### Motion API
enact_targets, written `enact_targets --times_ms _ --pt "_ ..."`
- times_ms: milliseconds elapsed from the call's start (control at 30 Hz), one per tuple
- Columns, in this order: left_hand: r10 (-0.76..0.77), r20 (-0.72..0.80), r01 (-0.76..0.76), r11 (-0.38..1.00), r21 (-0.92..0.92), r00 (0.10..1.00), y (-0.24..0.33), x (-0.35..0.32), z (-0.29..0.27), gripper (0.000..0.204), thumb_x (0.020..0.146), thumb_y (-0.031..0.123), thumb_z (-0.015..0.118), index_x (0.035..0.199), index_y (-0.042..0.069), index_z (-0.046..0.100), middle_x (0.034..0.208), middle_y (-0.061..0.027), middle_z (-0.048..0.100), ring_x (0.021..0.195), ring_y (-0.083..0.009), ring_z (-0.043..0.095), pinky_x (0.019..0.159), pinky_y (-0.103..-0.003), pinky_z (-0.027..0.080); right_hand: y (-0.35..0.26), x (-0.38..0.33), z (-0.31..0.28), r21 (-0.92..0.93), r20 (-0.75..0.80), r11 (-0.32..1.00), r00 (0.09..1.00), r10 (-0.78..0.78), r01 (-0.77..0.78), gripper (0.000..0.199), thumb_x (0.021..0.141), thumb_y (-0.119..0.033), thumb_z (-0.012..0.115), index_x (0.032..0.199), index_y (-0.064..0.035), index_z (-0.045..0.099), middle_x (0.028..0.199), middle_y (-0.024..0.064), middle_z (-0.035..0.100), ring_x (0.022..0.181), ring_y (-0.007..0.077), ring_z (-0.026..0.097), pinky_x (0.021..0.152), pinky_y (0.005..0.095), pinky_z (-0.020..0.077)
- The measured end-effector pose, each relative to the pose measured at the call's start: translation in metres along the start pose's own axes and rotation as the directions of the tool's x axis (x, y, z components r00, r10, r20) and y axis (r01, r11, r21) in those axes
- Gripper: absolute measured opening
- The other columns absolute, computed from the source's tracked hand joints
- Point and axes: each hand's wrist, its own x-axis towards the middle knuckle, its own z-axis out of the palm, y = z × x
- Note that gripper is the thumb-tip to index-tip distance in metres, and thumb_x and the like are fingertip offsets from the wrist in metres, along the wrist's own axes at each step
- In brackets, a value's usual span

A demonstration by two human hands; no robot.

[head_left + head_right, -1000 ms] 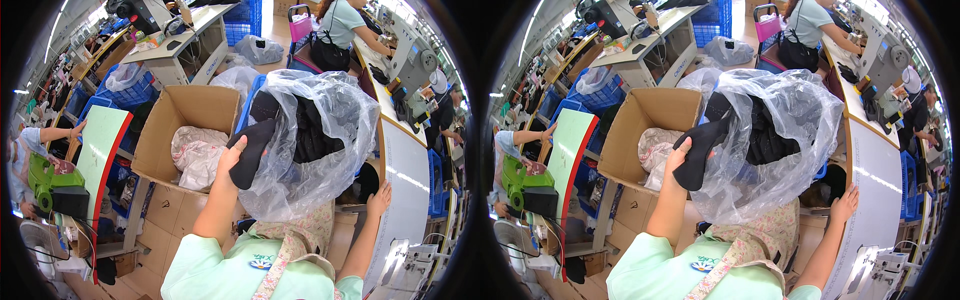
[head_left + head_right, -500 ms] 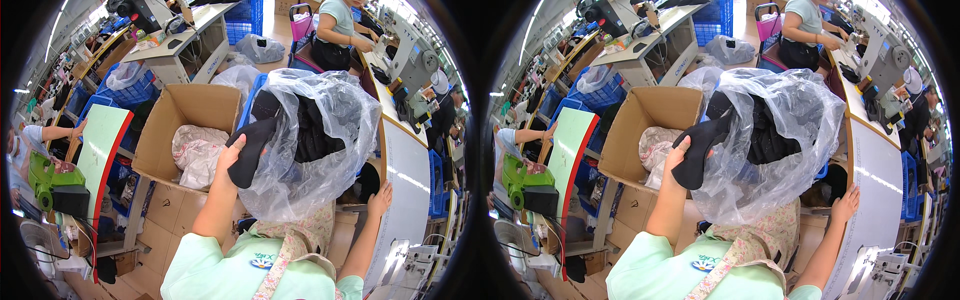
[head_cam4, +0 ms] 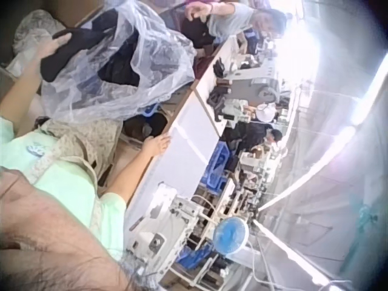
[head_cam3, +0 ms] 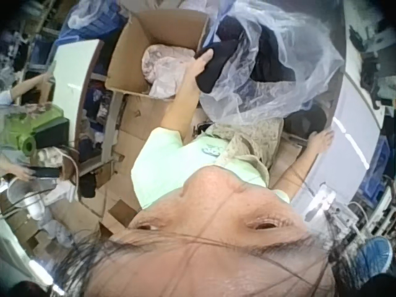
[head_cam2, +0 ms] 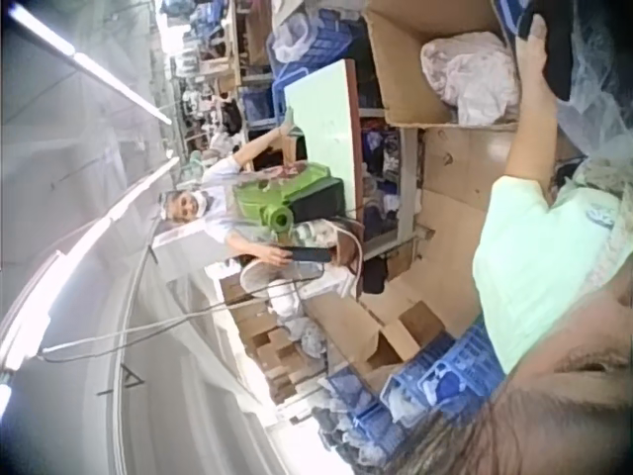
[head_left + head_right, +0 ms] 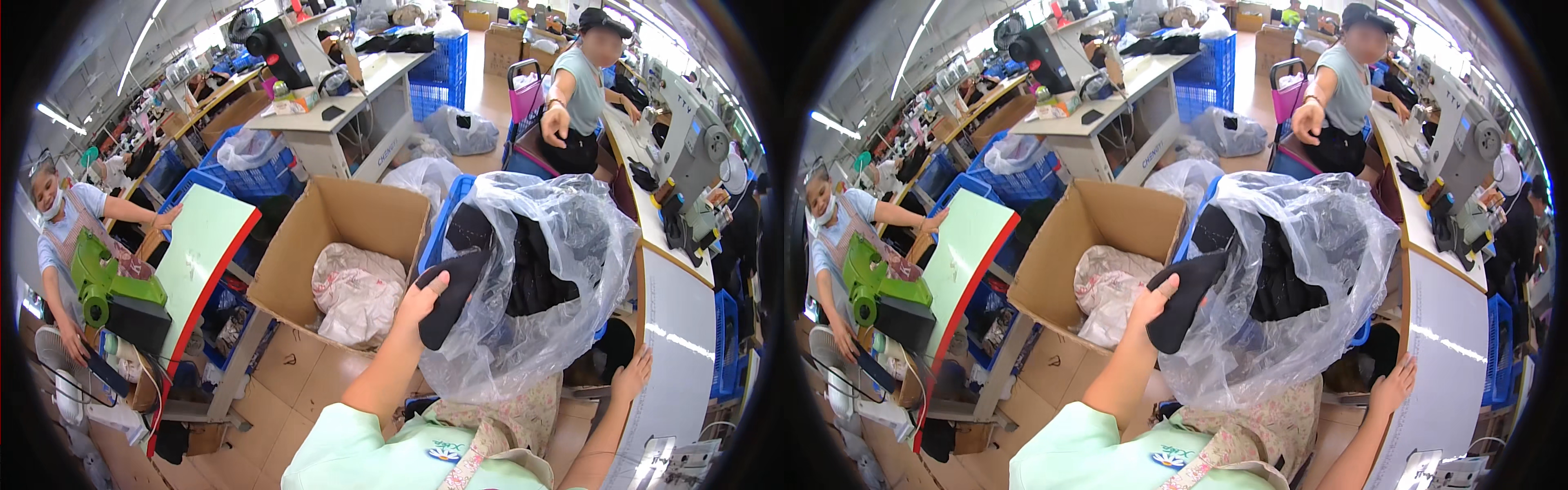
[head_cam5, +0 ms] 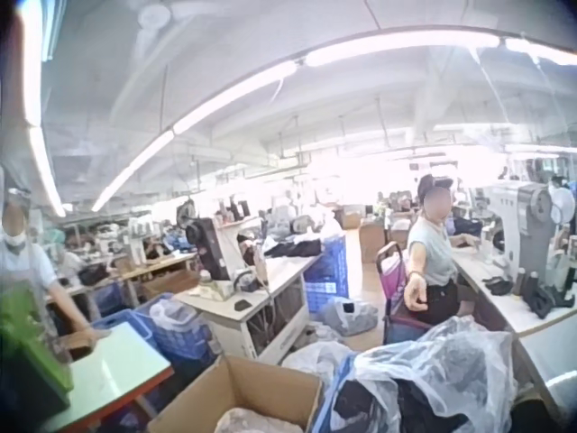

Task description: The person takes black fabric pieces out of a plastic bag, stacks them on the table, and sews the pieces using a sewing machine.

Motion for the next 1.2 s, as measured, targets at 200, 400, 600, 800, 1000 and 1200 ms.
enact_targets --times_ms 200,400,600,800,1000,1200 --pt "0.134 -0.065 -0.127 0.987 0.096 0.989 0.023 -0.025 0.032 0.044 0.088 0.033 0.063 0.113 -0.004 0.058 0.097 -0.0165 0.067 0.072 -0.0225 0.067 0.058 -0.028 0.054 -0.011 0.002 -0.016 0.038 0.002 0.999 1.000 0.006 -0.006 0.082 0.069 -0.004 0.061 0.144 -0.0055 0.028 0.145 0.0177 0.034 0.132 0.0342 0.033 0.109 0.0429 0.0273" --pt "0.387 0.074 -0.391 0.919 0.051 0.919 0.052 -0.030 0.064 0.045 0.089 0.034 0.062 0.111 -0.004 0.057 0.101 -0.0160 0.066 0.078 -0.0245 0.066 0.065 -0.032 0.054 -0.009 0.006 -0.009 0.046 0.027 0.999 0.999 0.028 -0.029 0.083 0.068 -0.009 0.064 0.143 -0.0044 0.030 0.144 0.0183 0.035 0.133 0.0335 0.033 0.110 0.0445 0.0255" --pt "0.413 0.176 -0.410 0.911 -0.054 0.894 0.095 -0.015 0.129 0.042 0.093 0.029 0.055 0.116 -0.006 0.055 0.099 -0.0164 0.065 0.076 -0.0234 0.066 0.065 -0.031 0.054 -0.012 0.004 -0.030 0.065 0.040 0.997 0.998 0.040 -0.043 0.083 0.069 -0.010 0.066 0.143 -0.0049 0.030 0.145 0.0175 0.034 0.133 0.0331 0.033 0.109 0.0443 0.0259" --pt "0.377 0.386 -0.439 0.895 0.083 0.842 0.116 0.082 0.188 0.038 0.093 0.024 0.054 0.109 -0.010 0.057 0.095 -0.0175 0.066 0.076 -0.0246 0.066 0.070 -0.035 0.057 -0.008 0.000 -0.030 0.040 0.016 0.999 0.999 0.028 -0.029 0.080 0.069 -0.014 0.066 0.141 -0.0036 0.033 0.143 0.0181 0.036 0.131 0.0339 0.035 0.108 0.0455 0.0271" --pt "0.269 0.392 -0.305 0.952 0.032 0.880 0.099 0.174 0.202 0.030 0.093 0.018 0.051 0.110 -0.005 0.056 0.094 -0.0154 0.065 0.072 -0.0242 0.065 0.063 -0.032 0.055 -0.011 0.001 -0.032 0.061 -0.004 0.998 1.000 0.029 -0.029 0.078 0.069 -0.012 0.066 0.140 -0.0020 0.035 0.142 0.0204 0.037 0.129 0.0351 0.037 0.107 0.0467 0.0292" --pt "0.316 0.245 -0.361 0.917 0.170 0.917 0.093 0.188 0.230 0.056 0.100 0.041 0.033 0.134 -0.003 0.034 0.128 -0.0220 0.052 0.124 -0.0300 0.046 0.098 -0.044 0.042 -0.009 0.001 -0.030 0.066 -0.028 0.998 0.999 0.028 -0.026 0.078 0.068 -0.013 0.066 0.139 -0.0015 0.037 0.140 0.0203 0.039 0.129 0.0354 0.037 0.107 0.0475 0.0283"
